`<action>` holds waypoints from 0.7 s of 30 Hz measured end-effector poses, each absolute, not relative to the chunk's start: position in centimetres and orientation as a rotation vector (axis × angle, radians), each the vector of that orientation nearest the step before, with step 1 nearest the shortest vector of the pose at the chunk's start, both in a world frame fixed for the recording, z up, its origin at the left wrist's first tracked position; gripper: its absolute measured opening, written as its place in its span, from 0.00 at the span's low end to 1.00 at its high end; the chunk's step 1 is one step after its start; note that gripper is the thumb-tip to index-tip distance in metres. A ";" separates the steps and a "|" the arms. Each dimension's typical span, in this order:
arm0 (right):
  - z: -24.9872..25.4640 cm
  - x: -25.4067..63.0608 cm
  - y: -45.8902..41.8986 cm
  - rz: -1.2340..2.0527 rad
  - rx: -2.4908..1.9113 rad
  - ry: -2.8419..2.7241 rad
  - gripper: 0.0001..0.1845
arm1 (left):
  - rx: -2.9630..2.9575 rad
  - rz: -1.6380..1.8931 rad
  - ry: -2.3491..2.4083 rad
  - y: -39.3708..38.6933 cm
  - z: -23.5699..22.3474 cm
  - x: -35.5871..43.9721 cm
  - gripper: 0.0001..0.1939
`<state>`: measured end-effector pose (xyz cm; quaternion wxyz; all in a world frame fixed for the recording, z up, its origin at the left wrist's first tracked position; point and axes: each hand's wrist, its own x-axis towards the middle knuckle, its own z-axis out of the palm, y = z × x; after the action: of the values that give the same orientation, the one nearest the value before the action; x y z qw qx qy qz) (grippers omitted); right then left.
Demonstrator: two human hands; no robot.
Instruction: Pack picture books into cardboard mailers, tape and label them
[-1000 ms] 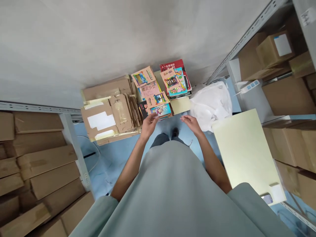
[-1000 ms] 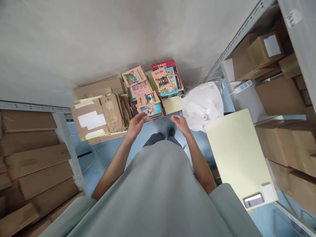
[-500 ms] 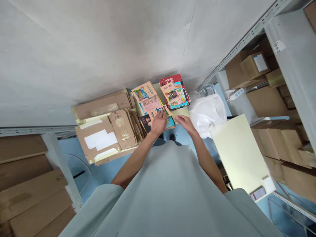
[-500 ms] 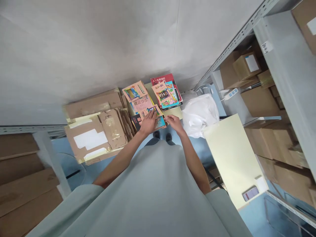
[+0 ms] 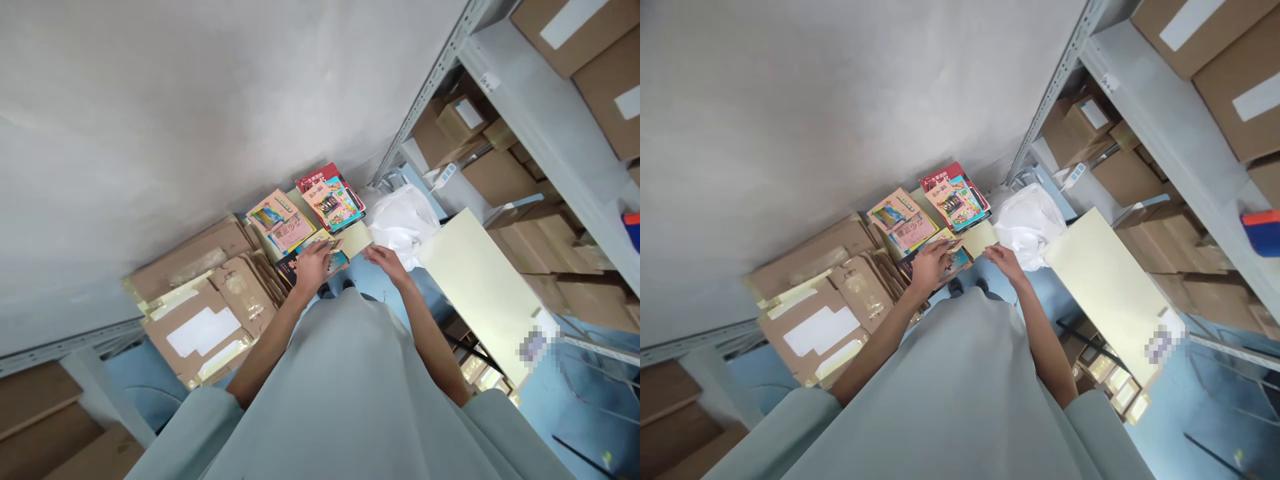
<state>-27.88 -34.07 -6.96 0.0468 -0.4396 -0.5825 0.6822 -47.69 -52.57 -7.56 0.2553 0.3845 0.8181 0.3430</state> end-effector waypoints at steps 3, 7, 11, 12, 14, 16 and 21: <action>-5.4 -26.2 -34.5 2.126 -1.381 -1.595 0.35 | 1.220 1.062 2.032 -50.8 -5.8 -47.3 0.17; -3.2 -22.3 -34.8 2.163 -1.519 -1.266 0.41 | 1.478 1.111 1.716 -46.9 -3.5 -45.3 0.13; -1.3 -17.0 -35.8 2.006 -1.552 -1.130 0.34 | 1.643 1.041 1.462 -43.3 -2.4 -41.4 0.13; -0.8 -15.7 -36.2 1.942 -1.548 -1.108 0.33 | 1.664 1.038 1.426 -42.6 -2.5 -40.3 0.13; -0.1 -13.3 -37.1 1.793 -1.531 -1.055 0.32 | 1.655 1.098 1.393 -41.2 -2.8 -37.8 0.14; 0.5 -11.1 -38.0 1.633 -1.502 -1.000 0.30 | 1.542 1.185 1.381 -40.0 -3.3 -35.3 0.23; 0.7 -5.8 -37.8 1.386 -1.470 -0.940 0.27 | 0.986 1.044 1.229 -36.4 -3.9 -29.5 0.44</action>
<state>-5.79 -37.83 0.69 0.4411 -0.5920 -0.3786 0.5583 -29.53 -36.45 -3.86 0.5858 0.4228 0.5269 0.4477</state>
